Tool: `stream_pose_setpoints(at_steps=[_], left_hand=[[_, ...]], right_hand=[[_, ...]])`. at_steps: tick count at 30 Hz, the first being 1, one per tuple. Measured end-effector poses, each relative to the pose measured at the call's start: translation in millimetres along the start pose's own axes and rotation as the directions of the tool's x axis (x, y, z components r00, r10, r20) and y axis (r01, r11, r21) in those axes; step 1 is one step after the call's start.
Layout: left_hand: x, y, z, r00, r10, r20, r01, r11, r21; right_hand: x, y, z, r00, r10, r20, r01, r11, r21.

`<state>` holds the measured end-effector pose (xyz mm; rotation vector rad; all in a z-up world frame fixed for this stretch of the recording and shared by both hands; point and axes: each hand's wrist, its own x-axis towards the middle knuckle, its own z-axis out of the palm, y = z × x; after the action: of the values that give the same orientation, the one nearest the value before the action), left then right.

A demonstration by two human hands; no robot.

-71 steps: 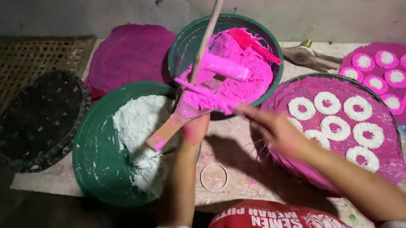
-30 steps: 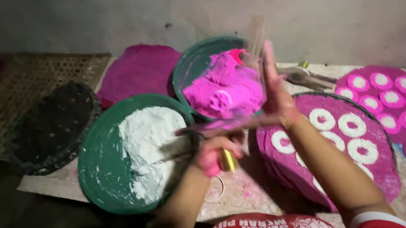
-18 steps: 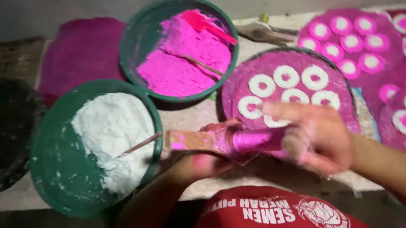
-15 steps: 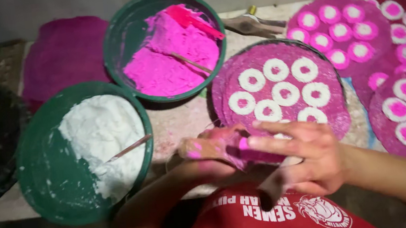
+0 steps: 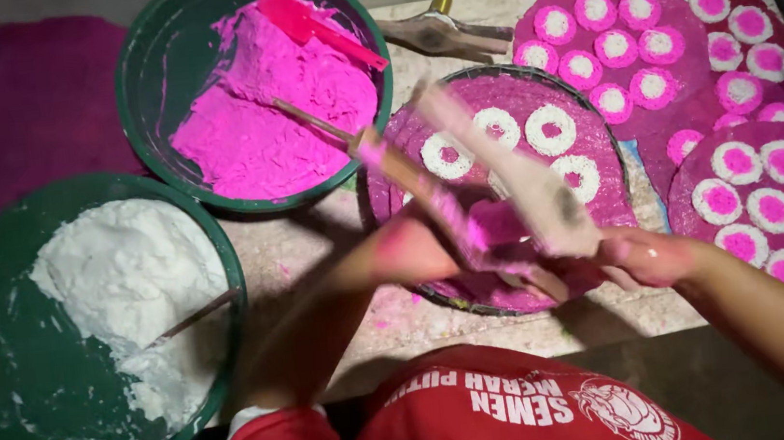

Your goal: The person uses a wooden mold and a small hammer to press white and pink dough into ring shapes on a pink tray. They repeatedly fill the mold with white dough, then add pink dough, and tap the mold to release the formed rings onto the tray.

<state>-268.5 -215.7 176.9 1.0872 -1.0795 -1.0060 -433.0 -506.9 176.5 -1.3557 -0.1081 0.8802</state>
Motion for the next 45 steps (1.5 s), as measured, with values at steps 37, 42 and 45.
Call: stream_pose_setpoints(at_steps=[37,42,45], left_hand=[[63,-75,-85,0.749,0.408,-0.522,-0.654,0.333,-0.679],[69,-118,-109,0.706,0.383,-0.597,-0.667,0.073,-0.742],[63,-128,-120,0.701,0.451,-0.552,-0.626,0.018,-0.78]], right_hand=[[35,-5,-81,0.896,0.384,-0.221,-0.421,0.895,-0.15],[65,-7,-71,0.836,0.389,-0.387,-0.499,0.833,-0.24],[82,-7,-60,0.742,0.373,-0.557,-0.625,0.685,-0.374]])
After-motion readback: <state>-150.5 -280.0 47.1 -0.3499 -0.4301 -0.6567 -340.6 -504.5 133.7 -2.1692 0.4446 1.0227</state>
